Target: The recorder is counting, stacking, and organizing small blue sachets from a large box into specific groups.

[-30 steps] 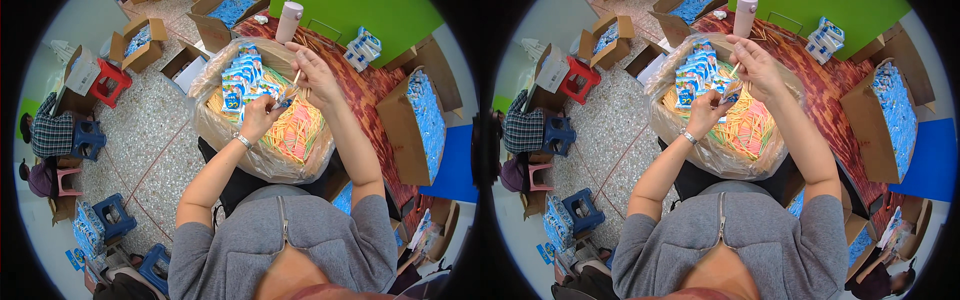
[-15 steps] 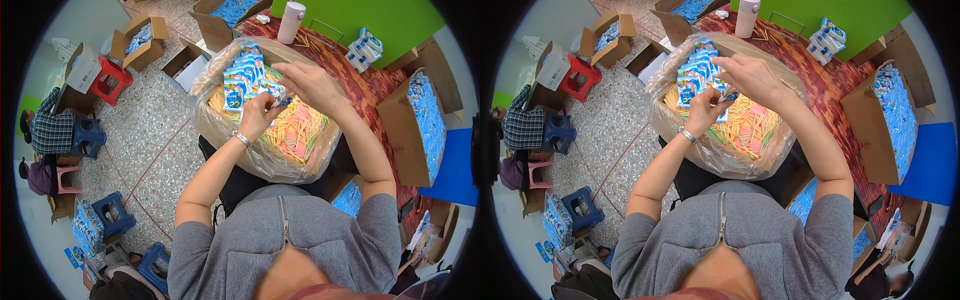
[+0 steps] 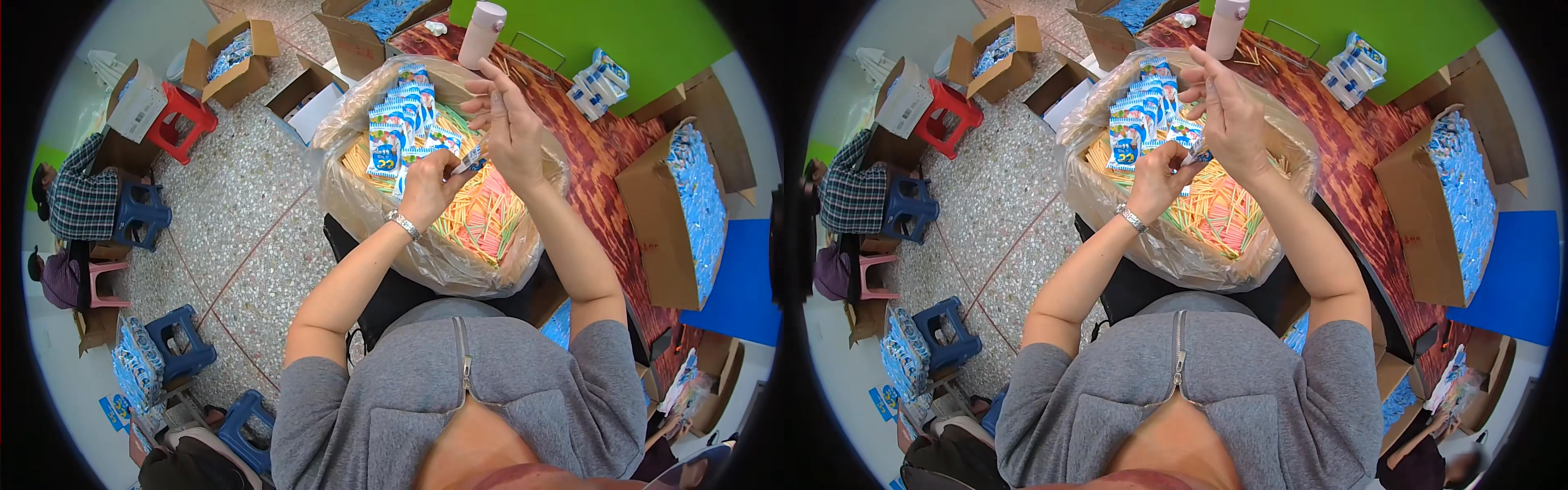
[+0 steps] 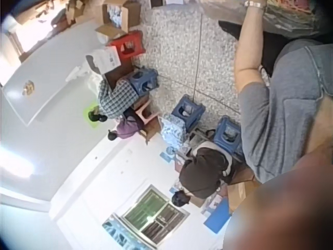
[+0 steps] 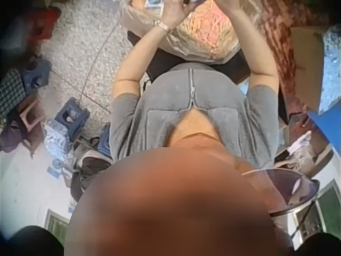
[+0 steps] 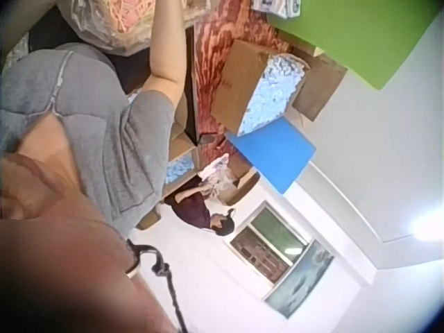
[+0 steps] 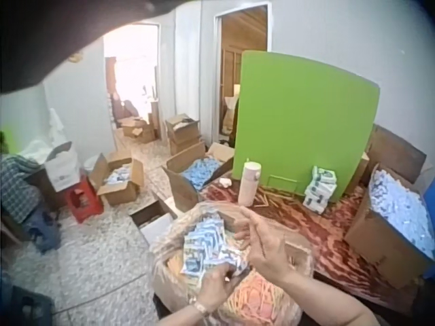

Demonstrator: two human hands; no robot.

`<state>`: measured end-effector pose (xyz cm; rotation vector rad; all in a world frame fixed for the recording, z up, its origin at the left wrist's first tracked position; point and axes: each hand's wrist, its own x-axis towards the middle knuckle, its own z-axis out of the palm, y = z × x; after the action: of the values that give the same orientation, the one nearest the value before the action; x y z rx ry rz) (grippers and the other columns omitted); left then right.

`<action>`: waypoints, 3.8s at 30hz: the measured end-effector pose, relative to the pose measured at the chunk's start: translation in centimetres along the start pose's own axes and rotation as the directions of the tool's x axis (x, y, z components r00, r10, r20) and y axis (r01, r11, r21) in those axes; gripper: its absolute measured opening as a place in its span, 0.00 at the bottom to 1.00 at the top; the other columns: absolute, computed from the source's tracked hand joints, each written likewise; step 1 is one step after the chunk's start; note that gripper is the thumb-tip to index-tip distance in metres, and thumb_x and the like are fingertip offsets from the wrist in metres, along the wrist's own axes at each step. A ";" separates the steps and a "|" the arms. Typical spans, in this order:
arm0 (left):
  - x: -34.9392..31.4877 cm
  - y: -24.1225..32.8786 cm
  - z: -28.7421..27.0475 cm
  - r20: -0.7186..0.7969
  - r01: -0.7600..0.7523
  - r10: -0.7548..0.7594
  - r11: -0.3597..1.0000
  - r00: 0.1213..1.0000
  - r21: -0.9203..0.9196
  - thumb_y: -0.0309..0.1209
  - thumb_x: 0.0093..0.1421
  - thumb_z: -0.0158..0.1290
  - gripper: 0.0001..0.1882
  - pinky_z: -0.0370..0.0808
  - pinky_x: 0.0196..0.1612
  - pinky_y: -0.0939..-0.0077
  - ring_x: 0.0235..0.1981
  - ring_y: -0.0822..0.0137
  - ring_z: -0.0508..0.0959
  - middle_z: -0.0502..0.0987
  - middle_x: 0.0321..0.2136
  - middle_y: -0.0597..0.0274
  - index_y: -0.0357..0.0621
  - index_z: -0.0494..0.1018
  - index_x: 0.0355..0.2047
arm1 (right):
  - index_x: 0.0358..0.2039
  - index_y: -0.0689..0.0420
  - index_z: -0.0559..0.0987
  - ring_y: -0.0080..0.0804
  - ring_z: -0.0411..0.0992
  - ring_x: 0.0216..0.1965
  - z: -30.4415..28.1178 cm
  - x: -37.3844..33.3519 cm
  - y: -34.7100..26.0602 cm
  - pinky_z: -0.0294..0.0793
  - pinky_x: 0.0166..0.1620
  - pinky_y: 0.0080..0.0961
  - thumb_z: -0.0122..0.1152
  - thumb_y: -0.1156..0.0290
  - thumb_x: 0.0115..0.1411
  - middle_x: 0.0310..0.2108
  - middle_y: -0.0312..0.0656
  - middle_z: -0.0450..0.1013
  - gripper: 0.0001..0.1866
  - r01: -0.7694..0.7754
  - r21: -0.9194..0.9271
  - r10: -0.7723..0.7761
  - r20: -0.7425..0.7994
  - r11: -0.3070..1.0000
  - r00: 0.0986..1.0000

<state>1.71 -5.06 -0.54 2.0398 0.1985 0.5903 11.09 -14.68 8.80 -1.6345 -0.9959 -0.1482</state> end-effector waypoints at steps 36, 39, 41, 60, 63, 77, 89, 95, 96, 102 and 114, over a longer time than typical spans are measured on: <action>-0.2 0.5 -0.3 0.021 -0.033 0.032 0.999 0.999 0.019 0.32 0.50 0.65 0.12 0.74 0.28 0.67 0.22 0.58 0.78 0.77 0.20 0.53 0.37 0.76 0.26 | 0.63 0.60 0.60 0.28 0.79 0.34 -0.1 -0.4 0.5 0.77 0.40 0.21 0.36 0.72 0.72 0.42 0.49 0.76 0.21 -0.040 0.006 0.040 -0.003 0.999 0.999; -0.2 0.4 0.1 0.005 -0.048 0.048 0.999 0.999 0.023 0.32 0.51 0.64 0.12 0.74 0.28 0.63 0.23 0.55 0.78 0.77 0.21 0.52 0.37 0.74 0.24 | 0.62 0.63 0.60 0.28 0.78 0.34 -0.3 -0.2 1.2 0.77 0.42 0.22 0.36 0.73 0.71 0.42 0.51 0.75 0.20 -0.067 0.117 0.084 -0.148 0.991 0.985; -0.3 0.4 0.4 -0.010 -0.075 0.076 0.997 0.997 0.030 0.31 0.51 0.63 0.11 0.73 0.28 0.59 0.24 0.52 0.78 0.77 0.22 0.50 0.37 0.73 0.23 | 0.61 0.63 0.60 0.28 0.78 0.35 -0.5 -0.1 1.4 0.77 0.43 0.22 0.36 0.72 0.71 0.42 0.51 0.75 0.20 -0.087 0.188 0.125 -0.196 0.978 0.973; -1.1 0.1 2.3 -0.136 -0.073 0.083 0.994 0.987 0.079 0.29 0.51 0.64 0.10 0.72 0.26 0.67 0.22 0.58 0.77 0.75 0.20 0.56 0.39 0.72 0.24 | 0.60 0.62 0.60 0.29 0.77 0.34 -0.6 -1.0 2.2 0.78 0.42 0.24 0.35 0.72 0.71 0.43 0.53 0.73 0.19 -0.070 0.444 0.236 -0.332 0.893 0.913; -1.3 -0.4 2.4 -0.165 -0.145 0.165 0.981 0.973 0.127 0.27 0.51 0.63 0.10 0.73 0.27 0.65 0.24 0.56 0.77 0.75 0.22 0.56 0.40 0.72 0.25 | 0.60 0.63 0.60 0.29 0.77 0.35 -0.5 -0.9 1.7 0.77 0.44 0.26 0.35 0.72 0.71 0.43 0.53 0.74 0.19 -0.100 0.385 0.236 -0.324 0.918 0.916; -1.4 -0.8 1.9 -0.148 -0.160 0.169 0.985 0.975 0.070 0.25 0.52 0.61 0.07 0.75 0.28 0.68 0.25 0.57 0.78 0.76 0.25 0.55 0.39 0.73 0.29 | 0.60 0.61 0.65 0.31 0.74 0.44 -0.3 -1.9 1.0 0.71 0.50 0.27 0.39 0.64 0.72 0.43 0.45 0.74 0.21 -0.108 -0.023 0.103 -0.160 0.994 0.982; -0.2 -0.9 -0.9 0.032 0.024 -0.019 0.986 0.999 -0.162 0.29 0.58 0.59 0.08 0.74 0.27 0.73 0.24 0.65 0.80 0.77 0.20 0.55 0.35 0.74 0.29 | 0.56 0.59 0.72 0.26 0.73 0.41 -5.0 -1.8 2.3 0.73 0.45 0.25 0.54 0.60 0.66 0.42 0.41 0.74 0.22 -0.044 -0.140 0.092 0.361 0.989 0.928; -0.2 -1.6 -3.1 0.023 -0.178 0.178 0.984 0.984 0.023 0.29 0.61 0.55 0.08 0.74 0.30 0.68 0.26 0.56 0.80 0.77 0.23 0.52 0.37 0.76 0.36 | 0.45 0.61 0.77 0.19 0.76 0.30 -2.0 -2.2 2.2 0.74 0.35 0.18 0.60 0.77 0.60 0.26 0.35 0.78 0.12 -0.241 -0.112 0.264 0.310 0.964 0.913; -0.3 -2.2 -3.4 -0.006 -0.196 0.196 0.980 0.980 0.013 0.29 0.60 0.54 0.08 0.73 0.30 0.63 0.27 0.51 0.79 0.76 0.24 0.50 0.38 0.76 0.38 | 0.45 0.61 0.77 0.19 0.76 0.30 -1.4 -2.1 2.9 0.74 0.35 0.18 0.60 0.77 0.60 0.26 0.35 0.78 0.12 -0.247 -0.102 0.267 0.308 0.964 0.913; -0.3 -3.8 -7.2 -0.310 -0.014 0.083 0.976 0.947 0.219 0.29 0.60 0.54 0.08 0.73 0.36 0.65 0.30 0.56 0.77 0.77 0.30 0.54 0.40 0.77 0.38 | 0.39 0.61 0.77 0.20 0.77 0.29 5.2 -0.8 8.7 0.75 0.32 0.20 0.55 0.73 0.65 0.27 0.37 0.78 0.06 -0.207 0.086 0.146 0.458 0.975 0.877; 2.6 -6.7 -7.3 0.329 -0.122 -0.176 0.691 0.928 0.712 0.40 0.54 0.59 0.14 0.76 0.42 0.57 0.40 0.51 0.78 0.78 0.35 0.49 0.40 0.79 0.29 | 0.43 0.57 0.77 0.41 0.78 0.30 5.4 0.5 14.5 0.76 0.36 0.35 0.60 0.61 0.58 0.30 0.45 0.78 0.16 0.056 -0.273 0.075 0.448 0.960 0.891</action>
<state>1.11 5.00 -2.33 2.8782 0.2604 0.0585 18.89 -9.54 -3.55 -1.9859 -1.3703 0.1167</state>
